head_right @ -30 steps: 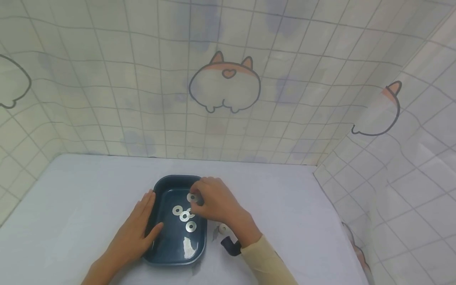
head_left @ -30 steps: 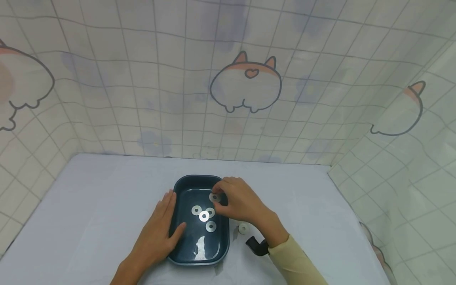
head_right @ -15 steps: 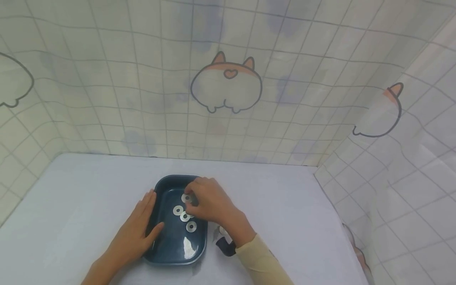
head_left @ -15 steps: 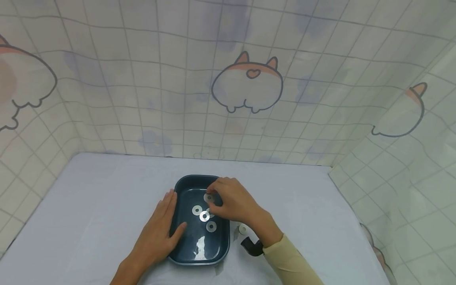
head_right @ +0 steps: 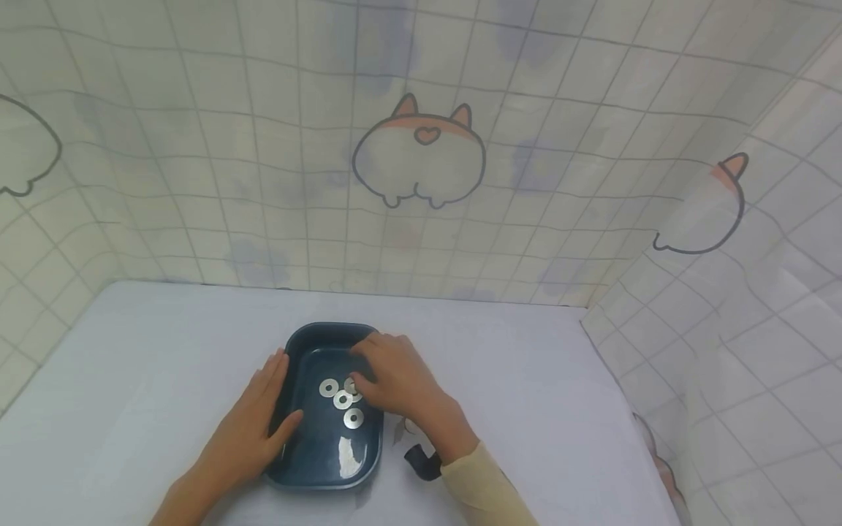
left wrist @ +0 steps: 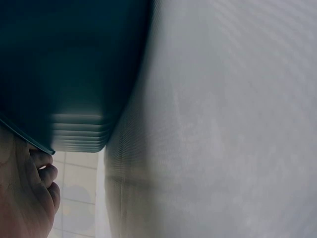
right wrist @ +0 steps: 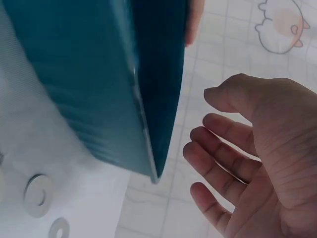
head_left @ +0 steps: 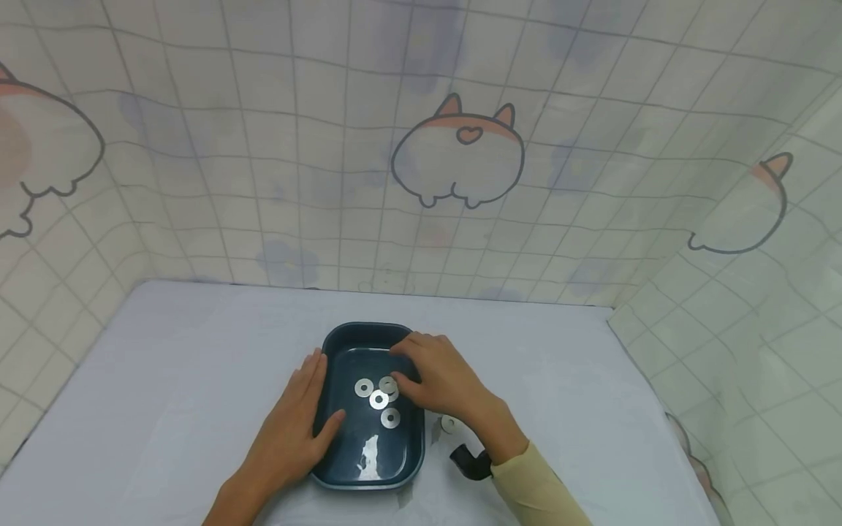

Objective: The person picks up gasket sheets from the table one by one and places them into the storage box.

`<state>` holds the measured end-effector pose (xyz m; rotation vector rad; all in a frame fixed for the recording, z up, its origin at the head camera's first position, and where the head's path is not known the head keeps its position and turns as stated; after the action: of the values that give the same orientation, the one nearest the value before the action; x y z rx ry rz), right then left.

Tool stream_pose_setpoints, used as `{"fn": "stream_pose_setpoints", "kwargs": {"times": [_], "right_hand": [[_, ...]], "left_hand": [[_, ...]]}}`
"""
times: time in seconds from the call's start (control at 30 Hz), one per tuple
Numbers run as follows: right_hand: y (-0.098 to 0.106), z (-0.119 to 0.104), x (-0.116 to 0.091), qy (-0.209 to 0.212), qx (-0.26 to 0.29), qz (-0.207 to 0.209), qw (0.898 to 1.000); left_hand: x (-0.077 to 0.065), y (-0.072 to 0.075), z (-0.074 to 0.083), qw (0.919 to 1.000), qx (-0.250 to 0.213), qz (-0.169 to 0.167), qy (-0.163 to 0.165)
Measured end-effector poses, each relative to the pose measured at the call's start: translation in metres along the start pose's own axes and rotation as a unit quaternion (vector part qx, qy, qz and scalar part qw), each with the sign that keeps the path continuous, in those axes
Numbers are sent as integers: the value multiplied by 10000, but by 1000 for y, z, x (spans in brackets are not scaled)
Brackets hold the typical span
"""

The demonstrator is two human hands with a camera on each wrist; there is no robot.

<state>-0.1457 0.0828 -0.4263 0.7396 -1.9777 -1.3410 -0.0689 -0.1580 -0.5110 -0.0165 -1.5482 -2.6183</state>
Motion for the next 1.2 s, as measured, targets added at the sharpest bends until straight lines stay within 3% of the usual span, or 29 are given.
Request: {"fn": "stream_pose_setpoints", "kwargs": {"times": [0.5,1.2], "right_hand": [[0,17,-32,-386,307,659,9966],[-19,33,-67,-1119,390,708,9904]], "left_hand": [[0,-2,0,9999,36,94,-8],[0,-3,0,9999,-7,105,-29]]}}
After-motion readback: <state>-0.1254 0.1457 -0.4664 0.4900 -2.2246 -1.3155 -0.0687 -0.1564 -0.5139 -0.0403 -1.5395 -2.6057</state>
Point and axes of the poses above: each hand's wrist, its own x-axis towards the middle knuckle, its own y-axis out of the back of the hand, z = x × y, the point moved 1 cm from there along x, towards the middle knuckle, and after that the axes turned 14 degrees about y, right-handed, at the moved point
